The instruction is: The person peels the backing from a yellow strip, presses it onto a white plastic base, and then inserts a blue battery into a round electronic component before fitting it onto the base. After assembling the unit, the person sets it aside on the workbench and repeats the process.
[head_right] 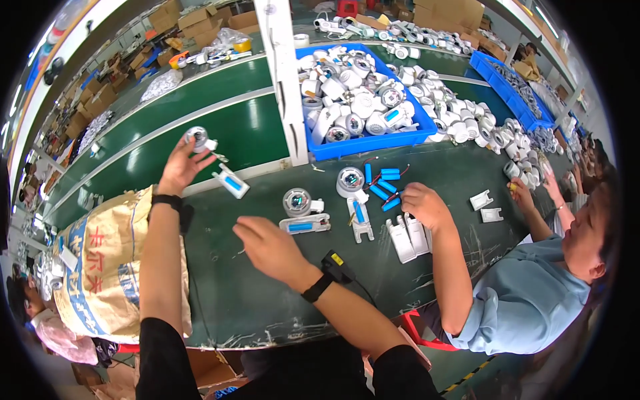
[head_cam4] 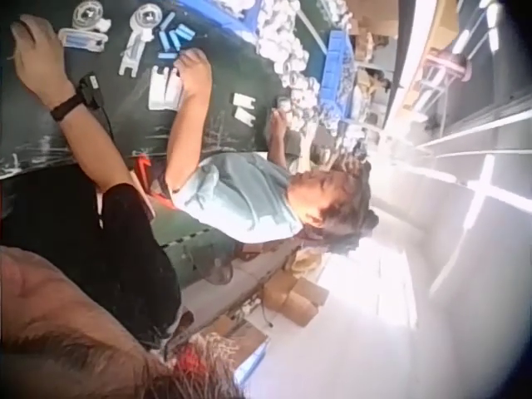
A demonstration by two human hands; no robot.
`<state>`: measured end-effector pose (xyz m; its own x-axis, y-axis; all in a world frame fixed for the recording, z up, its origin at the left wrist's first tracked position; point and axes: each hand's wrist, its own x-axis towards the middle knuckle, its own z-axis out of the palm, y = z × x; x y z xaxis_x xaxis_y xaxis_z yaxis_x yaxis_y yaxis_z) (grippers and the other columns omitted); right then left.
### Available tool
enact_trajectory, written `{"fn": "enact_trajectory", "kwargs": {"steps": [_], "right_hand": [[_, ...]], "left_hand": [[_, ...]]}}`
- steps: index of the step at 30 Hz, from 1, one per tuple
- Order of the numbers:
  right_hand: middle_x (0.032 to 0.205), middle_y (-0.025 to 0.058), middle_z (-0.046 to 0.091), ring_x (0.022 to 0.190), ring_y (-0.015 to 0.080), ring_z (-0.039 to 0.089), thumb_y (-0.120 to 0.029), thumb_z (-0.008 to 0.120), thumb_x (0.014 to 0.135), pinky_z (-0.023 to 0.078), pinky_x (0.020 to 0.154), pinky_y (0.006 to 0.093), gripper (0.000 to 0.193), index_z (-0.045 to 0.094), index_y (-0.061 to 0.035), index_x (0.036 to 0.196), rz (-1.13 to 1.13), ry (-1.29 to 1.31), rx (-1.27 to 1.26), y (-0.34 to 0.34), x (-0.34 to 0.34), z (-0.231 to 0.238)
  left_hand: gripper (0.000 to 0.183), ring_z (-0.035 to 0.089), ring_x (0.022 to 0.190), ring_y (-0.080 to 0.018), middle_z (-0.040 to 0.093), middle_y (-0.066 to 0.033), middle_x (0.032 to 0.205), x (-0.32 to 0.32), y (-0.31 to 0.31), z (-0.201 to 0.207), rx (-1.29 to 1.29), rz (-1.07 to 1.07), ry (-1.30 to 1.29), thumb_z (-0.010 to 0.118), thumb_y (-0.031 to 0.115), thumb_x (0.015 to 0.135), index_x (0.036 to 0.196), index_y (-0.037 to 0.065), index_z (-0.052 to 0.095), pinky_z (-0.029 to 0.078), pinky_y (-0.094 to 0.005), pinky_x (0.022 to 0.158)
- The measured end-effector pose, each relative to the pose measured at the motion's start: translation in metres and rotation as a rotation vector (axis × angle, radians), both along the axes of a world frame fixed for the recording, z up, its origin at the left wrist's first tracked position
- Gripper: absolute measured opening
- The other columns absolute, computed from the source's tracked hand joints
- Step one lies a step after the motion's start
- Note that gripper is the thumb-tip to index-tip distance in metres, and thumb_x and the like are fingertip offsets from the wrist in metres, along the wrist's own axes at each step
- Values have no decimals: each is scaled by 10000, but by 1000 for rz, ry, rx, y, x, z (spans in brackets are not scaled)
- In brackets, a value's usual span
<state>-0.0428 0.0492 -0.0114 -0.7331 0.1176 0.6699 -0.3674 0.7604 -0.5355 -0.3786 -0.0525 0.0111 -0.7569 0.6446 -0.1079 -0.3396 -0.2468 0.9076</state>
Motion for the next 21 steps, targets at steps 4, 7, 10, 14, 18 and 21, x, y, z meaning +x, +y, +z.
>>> {"fn": "enact_trajectory", "kwargs": {"steps": [4, 7, 10, 14, 18, 21], "right_hand": [[1226, 114, 665, 1113, 319, 648, 0, 695, 803, 564, 911, 399, 379, 682, -45, 1179, -9, -6, -8, 5, 0, 11], [1181, 98, 683, 1100, 340, 616, -20, 703, 798, 503, 978, 453, 372, 691, -55, 1169, -286, 85, 13, 40, 3, 28], [1166, 118, 685, 1134, 372, 580, -177, 812, 795, 453, 1019, 463, 515, 637, -41, 1260, -514, -110, -59, 67, 14, 44], [1143, 144, 685, 1115, 389, 594, -255, 862, 757, 473, 975, 464, 611, 613, -18, 1263, -445, -206, -10, 63, 6, 13], [1120, 176, 677, 1062, 385, 625, -267, 868, 758, 503, 916, 457, 602, 619, 7, 1233, -464, -436, -144, 79, 13, 6], [1180, 171, 677, 1091, 375, 628, -219, 875, 751, 511, 929, 436, 617, 619, -15, 1274, -341, -193, -183, 78, 10, 4]], "left_hand": [[488, 614, 1183, -314, 601, -89, 1300, -86, -9, -33, -131, 200, 52, 605, 256, 1042, 1486, 152, 431, 577, -554, 952], [689, 699, 999, -274, 604, -159, 1312, -110, -7, -49, -470, 347, 223, 589, 261, 1031, 1597, 44, 262, 642, -393, 784], [719, 730, 817, -228, 639, -186, 1242, -135, -18, -51, -830, 367, 509, 605, 299, 1013, 1568, -31, 290, 634, -333, 627], [716, 726, 953, -311, 686, -240, 1074, -144, -61, -53, -1384, 863, 1056, 632, 469, 966, 1397, -91, 514, 606, -403, 845], [806, 648, 1151, -262, 647, -190, 1306, 24, 24, -3, -771, 117, 699, 588, 605, 973, 1379, -91, 555, 533, -384, 965], [832, 620, 1213, -261, 582, -150, 1409, 156, 37, 23, -537, -171, 406, 553, 657, 980, 1481, -4, 480, 519, -372, 1007]]}}
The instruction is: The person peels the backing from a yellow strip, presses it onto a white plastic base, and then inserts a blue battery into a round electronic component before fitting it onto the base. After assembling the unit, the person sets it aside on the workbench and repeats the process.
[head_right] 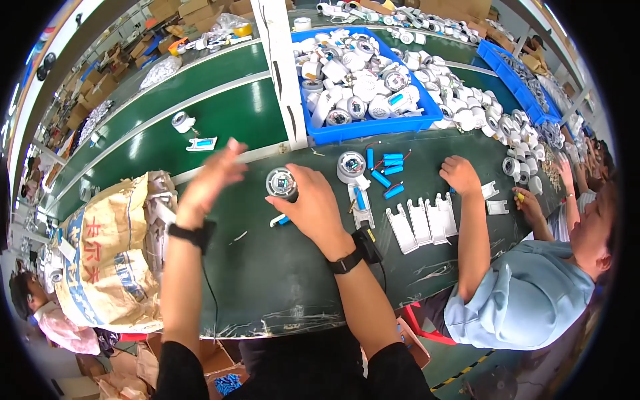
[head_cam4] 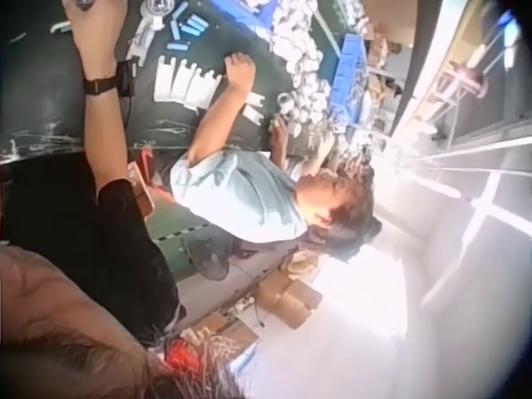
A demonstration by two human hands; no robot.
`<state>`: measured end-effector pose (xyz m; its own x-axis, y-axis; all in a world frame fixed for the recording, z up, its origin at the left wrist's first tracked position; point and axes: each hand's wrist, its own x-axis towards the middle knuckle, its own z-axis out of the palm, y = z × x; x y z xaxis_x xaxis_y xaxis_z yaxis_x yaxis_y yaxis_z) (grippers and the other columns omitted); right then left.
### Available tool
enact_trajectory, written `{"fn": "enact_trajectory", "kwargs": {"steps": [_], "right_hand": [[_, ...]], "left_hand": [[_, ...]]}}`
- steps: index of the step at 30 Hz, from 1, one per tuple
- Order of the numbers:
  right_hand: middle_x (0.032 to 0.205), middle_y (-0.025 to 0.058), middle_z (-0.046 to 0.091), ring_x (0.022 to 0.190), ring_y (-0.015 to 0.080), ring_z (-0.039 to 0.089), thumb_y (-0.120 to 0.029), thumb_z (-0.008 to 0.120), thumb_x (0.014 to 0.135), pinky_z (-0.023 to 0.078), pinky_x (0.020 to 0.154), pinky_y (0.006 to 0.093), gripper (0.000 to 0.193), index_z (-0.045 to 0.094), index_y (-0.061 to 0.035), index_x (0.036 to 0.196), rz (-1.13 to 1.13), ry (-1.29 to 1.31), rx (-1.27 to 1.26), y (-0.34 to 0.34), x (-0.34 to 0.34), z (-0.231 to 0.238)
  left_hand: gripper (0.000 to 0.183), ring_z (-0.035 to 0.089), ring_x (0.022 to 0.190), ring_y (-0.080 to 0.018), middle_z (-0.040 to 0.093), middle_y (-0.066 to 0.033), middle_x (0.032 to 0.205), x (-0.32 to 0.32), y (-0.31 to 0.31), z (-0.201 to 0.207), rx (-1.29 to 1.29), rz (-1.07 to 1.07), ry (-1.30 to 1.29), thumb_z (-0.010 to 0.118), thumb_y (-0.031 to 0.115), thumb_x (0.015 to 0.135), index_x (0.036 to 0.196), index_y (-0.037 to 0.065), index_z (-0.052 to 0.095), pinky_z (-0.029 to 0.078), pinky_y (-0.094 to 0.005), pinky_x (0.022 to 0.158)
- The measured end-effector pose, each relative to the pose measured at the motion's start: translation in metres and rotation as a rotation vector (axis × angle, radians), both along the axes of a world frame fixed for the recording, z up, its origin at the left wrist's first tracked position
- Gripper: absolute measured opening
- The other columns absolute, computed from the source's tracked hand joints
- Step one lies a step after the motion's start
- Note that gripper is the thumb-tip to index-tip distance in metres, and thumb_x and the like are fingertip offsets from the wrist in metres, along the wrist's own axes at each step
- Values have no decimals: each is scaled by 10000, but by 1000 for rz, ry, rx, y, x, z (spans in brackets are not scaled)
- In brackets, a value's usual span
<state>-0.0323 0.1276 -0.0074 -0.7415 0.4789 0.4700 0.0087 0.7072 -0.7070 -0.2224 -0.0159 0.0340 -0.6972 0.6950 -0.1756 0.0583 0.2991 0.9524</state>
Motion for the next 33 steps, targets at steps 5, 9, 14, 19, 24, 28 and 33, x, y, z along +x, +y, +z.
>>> {"fn": "enact_trajectory", "kwargs": {"steps": [5, 9, 14, 19, 24, 28, 33], "right_hand": [[1335, 187, 623, 1232, 376, 586, -236, 863, 786, 479, 1044, 441, 716, 552, -16, 1393, 209, 58, -13, -20, -7, 6], [1544, 267, 420, 1428, 366, 437, -336, 822, 875, 395, 1150, 432, 903, 341, 43, 1538, 104, 49, -249, -18, -11, 1], [1494, 255, 473, 1364, 279, 501, -265, 821, 892, 431, 1116, 379, 962, 220, 71, 1563, 263, -155, -988, -27, -18, -13], [1188, 72, 638, 1083, 162, 621, -127, 777, 906, 513, 885, 312, 554, 516, 21, 1372, 432, -243, -981, -40, -19, -9], [1066, 129, 612, 905, 336, 633, -165, 787, 842, 531, 813, 389, 498, 615, -50, 1295, 48, -123, -83, -47, -11, -8], [1133, 134, 604, 972, 343, 623, -151, 789, 826, 526, 856, 399, 517, 615, -50, 1303, 70, -157, 79, -44, -7, -9], [1272, 143, 589, 1198, 347, 564, -153, 798, 813, 484, 974, 419, 556, 616, -68, 1331, 132, -310, 190, -44, -4, -15]], "left_hand": [[744, 648, 1167, -193, 590, -143, 1373, 67, -30, -24, 337, -189, -508, 571, 487, 1038, 1552, 7, 330, 542, -341, 1001], [526, 654, 1198, -278, 601, -175, 1353, 68, -44, -33, 559, -2, -613, 517, 418, 1071, 1407, 15, 482, 561, -458, 1025], [602, 612, 1256, -355, 582, -179, 1382, 65, -56, -38, 706, 90, -777, 453, 508, 1071, 1418, 15, 463, 529, -551, 1048], [659, 602, 1268, -360, 561, -185, 1399, 63, -63, -38, 790, 100, -801, 460, 544, 1056, 1437, 8, 438, 530, -527, 1049], [675, 611, 1240, -345, 580, -154, 1369, 51, -71, -44, 777, 331, -623, 487, 577, 1032, 1400, 11, 488, 529, -497, 1045], [676, 608, 1221, -337, 577, -140, 1344, 51, -72, -44, 794, 394, -641, 471, 581, 1036, 1387, 3, 481, 531, -540, 1042], [633, 612, 1219, -339, 564, -142, 1370, 49, -71, -53, 817, 312, -703, 443, 554, 1056, 1364, 3, 490, 528, -564, 1040]]}}
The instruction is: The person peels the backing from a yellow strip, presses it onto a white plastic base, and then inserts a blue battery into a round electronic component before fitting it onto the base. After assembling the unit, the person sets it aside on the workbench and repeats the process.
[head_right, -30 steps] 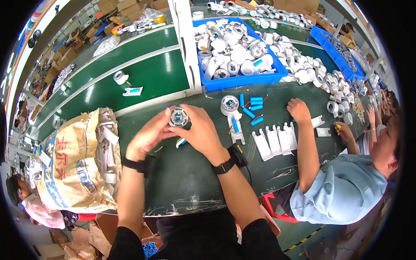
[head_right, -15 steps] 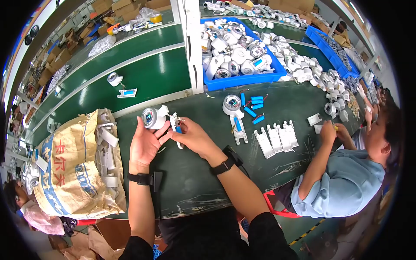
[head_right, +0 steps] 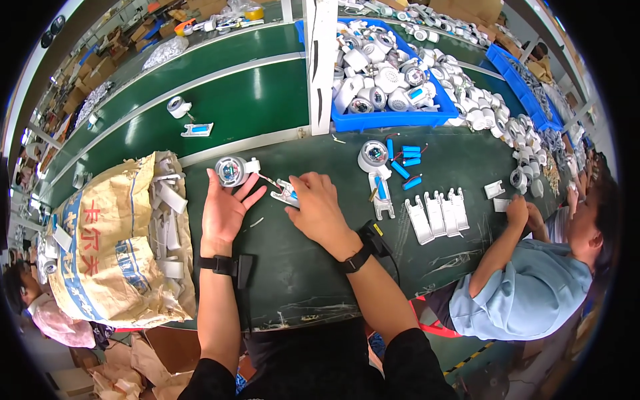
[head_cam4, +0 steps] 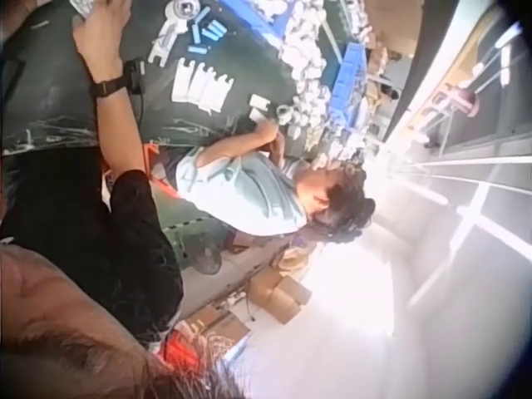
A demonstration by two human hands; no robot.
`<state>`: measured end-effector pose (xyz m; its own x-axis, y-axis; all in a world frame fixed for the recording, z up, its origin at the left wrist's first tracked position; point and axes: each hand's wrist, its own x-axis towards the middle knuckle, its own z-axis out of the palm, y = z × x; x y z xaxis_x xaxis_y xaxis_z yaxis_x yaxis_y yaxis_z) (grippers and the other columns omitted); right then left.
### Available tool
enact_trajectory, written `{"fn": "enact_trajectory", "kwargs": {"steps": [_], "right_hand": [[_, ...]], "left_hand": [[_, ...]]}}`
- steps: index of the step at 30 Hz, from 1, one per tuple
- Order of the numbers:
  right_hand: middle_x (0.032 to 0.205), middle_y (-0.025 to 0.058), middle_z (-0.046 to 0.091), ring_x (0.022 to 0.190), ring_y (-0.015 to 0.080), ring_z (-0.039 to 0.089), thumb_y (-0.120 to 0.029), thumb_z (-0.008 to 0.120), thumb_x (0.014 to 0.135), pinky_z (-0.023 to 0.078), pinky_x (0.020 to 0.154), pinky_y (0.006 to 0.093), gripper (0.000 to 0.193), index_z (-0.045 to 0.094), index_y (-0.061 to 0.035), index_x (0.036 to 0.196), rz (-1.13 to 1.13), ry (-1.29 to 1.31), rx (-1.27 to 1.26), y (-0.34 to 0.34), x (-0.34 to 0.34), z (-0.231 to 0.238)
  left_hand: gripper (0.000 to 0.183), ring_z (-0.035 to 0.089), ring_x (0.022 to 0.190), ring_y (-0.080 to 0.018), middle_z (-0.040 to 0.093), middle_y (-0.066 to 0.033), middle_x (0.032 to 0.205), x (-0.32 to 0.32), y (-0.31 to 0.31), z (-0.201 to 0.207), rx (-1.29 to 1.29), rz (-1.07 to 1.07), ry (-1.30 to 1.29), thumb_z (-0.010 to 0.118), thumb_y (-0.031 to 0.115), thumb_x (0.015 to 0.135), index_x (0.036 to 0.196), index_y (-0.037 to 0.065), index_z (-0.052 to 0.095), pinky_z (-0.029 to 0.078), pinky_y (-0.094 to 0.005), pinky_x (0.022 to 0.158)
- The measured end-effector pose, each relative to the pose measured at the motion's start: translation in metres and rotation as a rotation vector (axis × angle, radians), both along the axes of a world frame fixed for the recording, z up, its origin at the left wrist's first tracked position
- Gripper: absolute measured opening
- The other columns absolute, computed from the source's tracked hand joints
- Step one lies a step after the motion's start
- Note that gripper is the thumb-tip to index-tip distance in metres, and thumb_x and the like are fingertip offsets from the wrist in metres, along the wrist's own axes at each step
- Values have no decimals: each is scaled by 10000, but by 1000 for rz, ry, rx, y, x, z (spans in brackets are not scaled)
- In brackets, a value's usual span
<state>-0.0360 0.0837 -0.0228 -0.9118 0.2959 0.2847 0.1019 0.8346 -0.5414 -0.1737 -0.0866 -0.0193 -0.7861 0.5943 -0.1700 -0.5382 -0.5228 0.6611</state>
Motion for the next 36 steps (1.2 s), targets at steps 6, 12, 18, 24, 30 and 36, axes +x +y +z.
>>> {"fn": "enact_trajectory", "kwargs": {"steps": [6, 12, 18, 24, 30, 36], "right_hand": [[1335, 132, 641, 1218, 316, 581, -226, 803, 863, 443, 1048, 425, 511, 636, -82, 1325, 75, 130, -409, -2, -10, 5], [1131, 118, 740, 1009, 238, 690, -199, 770, 913, 542, 893, 349, 298, 732, -55, 1172, 131, 125, -659, -1, -15, 7], [1010, 110, 734, 904, 236, 713, -136, 775, 890, 558, 815, 318, 232, 736, -43, 1099, 79, 194, -731, -1, -13, 5], [992, 121, 703, 849, 221, 725, -42, 782, 842, 569, 701, 328, 255, 684, -31, 1077, -14, 369, -402, -13, -17, 7], [998, 122, 694, 819, 269, 724, -15, 772, 839, 580, 700, 349, 243, 648, -27, 1047, -64, 470, -242, -11, -17, 6], [990, 130, 689, 817, 291, 715, 15, 764, 833, 583, 702, 347, 221, 628, -20, 1004, -17, 476, -252, -12, -17, 8]], "left_hand": [[639, 644, 1177, -346, 611, -173, 1322, 3, 4, 3, 41, -67, -3, 404, 570, 1065, 1358, 9, 497, 528, -547, 1044], [624, 671, 1149, -354, 608, -190, 1351, 6, 0, 6, 180, -158, 4, 427, 543, 1067, 1399, 17, 474, 536, -537, 1034], [655, 667, 1170, -349, 603, -169, 1365, 4, -1, 4, 207, -172, 72, 430, 554, 1062, 1502, 71, 393, 537, -530, 1036], [687, 662, 1173, -326, 603, -174, 1353, 6, 1, 4, 88, -141, 107, 428, 589, 1049, 1471, 46, 425, 544, -531, 1032], [685, 657, 1178, -331, 610, -185, 1330, 6, 3, 2, 55, -109, 109, 426, 589, 1048, 1433, 23, 457, 542, -544, 1031], [640, 645, 1199, -348, 592, -178, 1357, 8, 0, 4, 47, -94, 137, 428, 542, 1065, 1466, 43, 429, 553, -541, 1024]]}}
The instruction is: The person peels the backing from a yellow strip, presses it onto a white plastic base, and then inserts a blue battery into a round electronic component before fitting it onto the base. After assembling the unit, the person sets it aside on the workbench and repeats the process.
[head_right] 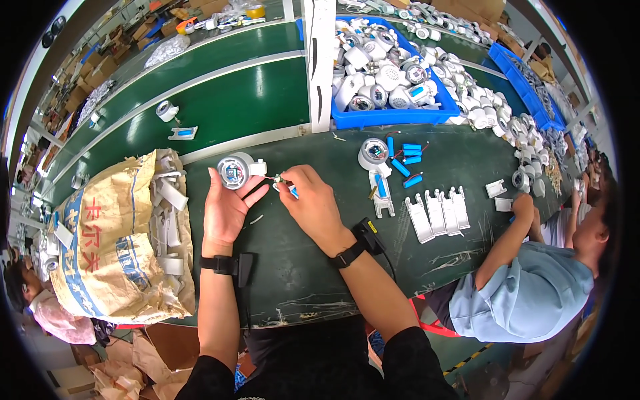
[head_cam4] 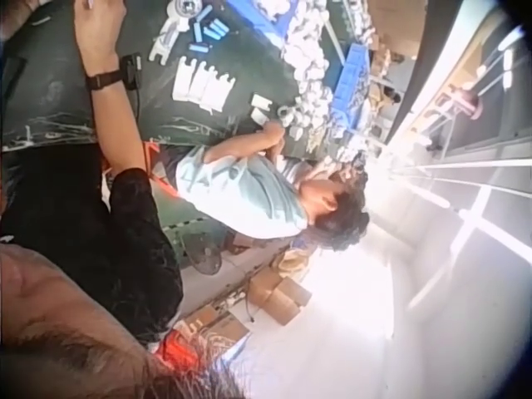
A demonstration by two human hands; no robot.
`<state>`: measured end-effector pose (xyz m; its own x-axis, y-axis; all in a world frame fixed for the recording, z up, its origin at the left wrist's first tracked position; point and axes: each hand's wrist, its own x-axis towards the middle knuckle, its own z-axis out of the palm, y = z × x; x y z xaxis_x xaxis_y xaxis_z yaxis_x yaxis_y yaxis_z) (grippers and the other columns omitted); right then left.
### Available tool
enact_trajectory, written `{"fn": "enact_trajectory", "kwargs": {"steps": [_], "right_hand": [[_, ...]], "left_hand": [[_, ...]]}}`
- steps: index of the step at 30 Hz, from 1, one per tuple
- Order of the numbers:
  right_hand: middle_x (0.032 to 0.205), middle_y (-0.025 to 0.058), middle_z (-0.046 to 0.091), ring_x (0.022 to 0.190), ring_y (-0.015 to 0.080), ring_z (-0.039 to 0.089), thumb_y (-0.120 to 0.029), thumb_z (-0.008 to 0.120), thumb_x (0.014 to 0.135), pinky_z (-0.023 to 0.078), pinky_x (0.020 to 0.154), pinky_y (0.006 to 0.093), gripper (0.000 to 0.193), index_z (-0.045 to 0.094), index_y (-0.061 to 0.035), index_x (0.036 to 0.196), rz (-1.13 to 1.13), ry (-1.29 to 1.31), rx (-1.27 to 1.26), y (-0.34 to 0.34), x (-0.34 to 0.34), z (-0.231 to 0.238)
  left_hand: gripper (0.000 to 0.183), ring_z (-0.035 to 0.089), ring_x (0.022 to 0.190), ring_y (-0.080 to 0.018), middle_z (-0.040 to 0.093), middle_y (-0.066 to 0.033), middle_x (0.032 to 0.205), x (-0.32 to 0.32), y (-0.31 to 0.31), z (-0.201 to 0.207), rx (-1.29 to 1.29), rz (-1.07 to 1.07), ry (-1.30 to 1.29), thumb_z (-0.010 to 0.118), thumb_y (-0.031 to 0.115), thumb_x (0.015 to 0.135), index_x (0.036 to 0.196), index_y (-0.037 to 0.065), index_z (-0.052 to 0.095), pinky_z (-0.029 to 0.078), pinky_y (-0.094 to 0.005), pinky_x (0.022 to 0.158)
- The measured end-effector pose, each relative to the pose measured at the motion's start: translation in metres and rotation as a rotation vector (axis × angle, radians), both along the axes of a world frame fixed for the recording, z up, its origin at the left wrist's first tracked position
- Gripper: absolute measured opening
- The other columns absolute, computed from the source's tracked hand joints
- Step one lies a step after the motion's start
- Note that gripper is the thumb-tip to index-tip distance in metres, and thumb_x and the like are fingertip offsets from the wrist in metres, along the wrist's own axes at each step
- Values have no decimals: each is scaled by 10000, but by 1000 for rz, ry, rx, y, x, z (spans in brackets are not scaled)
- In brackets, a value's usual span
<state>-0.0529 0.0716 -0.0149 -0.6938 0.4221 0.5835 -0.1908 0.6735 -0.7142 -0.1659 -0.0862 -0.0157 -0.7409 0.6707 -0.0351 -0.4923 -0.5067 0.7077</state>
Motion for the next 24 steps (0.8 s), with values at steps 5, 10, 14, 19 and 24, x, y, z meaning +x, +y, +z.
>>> {"fn": "enact_trajectory", "kwargs": {"steps": [5, 10, 14, 19, 24], "right_hand": [[987, 132, 695, 816, 303, 714, 8, 766, 831, 584, 701, 349, 219, 626, -24, 997, -3, -12, 35, 5, 0, -3], [966, 127, 685, 792, 319, 712, -32, 762, 845, 587, 635, 376, 194, 618, -32, 975, -13, -14, 84, 3, -1, 1], [980, 127, 705, 824, 306, 714, -21, 773, 830, 585, 698, 364, 202, 638, -28, 980, -2, -83, 82, 5, -1, -2], [971, 127, 703, 819, 307, 710, -16, 771, 825, 582, 692, 371, 202, 635, -28, 974, -6, -105, 80, 5, 0, -3], [976, 130, 698, 818, 312, 706, -10, 768, 820, 580, 685, 370, 204, 633, -25, 973, -9, -108, 70, 3, -1, -2]], "left_hand": [[620, 633, 1216, -375, 562, -167, 1396, 3, 2, 3, -22, 29, 22, 429, 517, 1073, 1488, 57, 413, 558, -550, 1013], [608, 629, 1222, -381, 553, -165, 1405, 3, 1, 4, -31, 39, 19, 427, 505, 1077, 1486, 56, 416, 558, -554, 1010], [592, 630, 1222, -376, 560, -166, 1397, 3, 1, 5, -40, 44, 17, 422, 497, 1081, 1472, 53, 429, 559, -553, 1010], [577, 640, 1206, -368, 583, -173, 1364, 4, 2, 6, -38, 47, 8, 431, 491, 1082, 1440, 39, 456, 561, -554, 1005], [572, 663, 1168, -363, 625, -182, 1290, 2, 1, 4, -44, 51, -32, 457, 496, 1073, 1352, -1, 500, 567, -554, 997]]}}
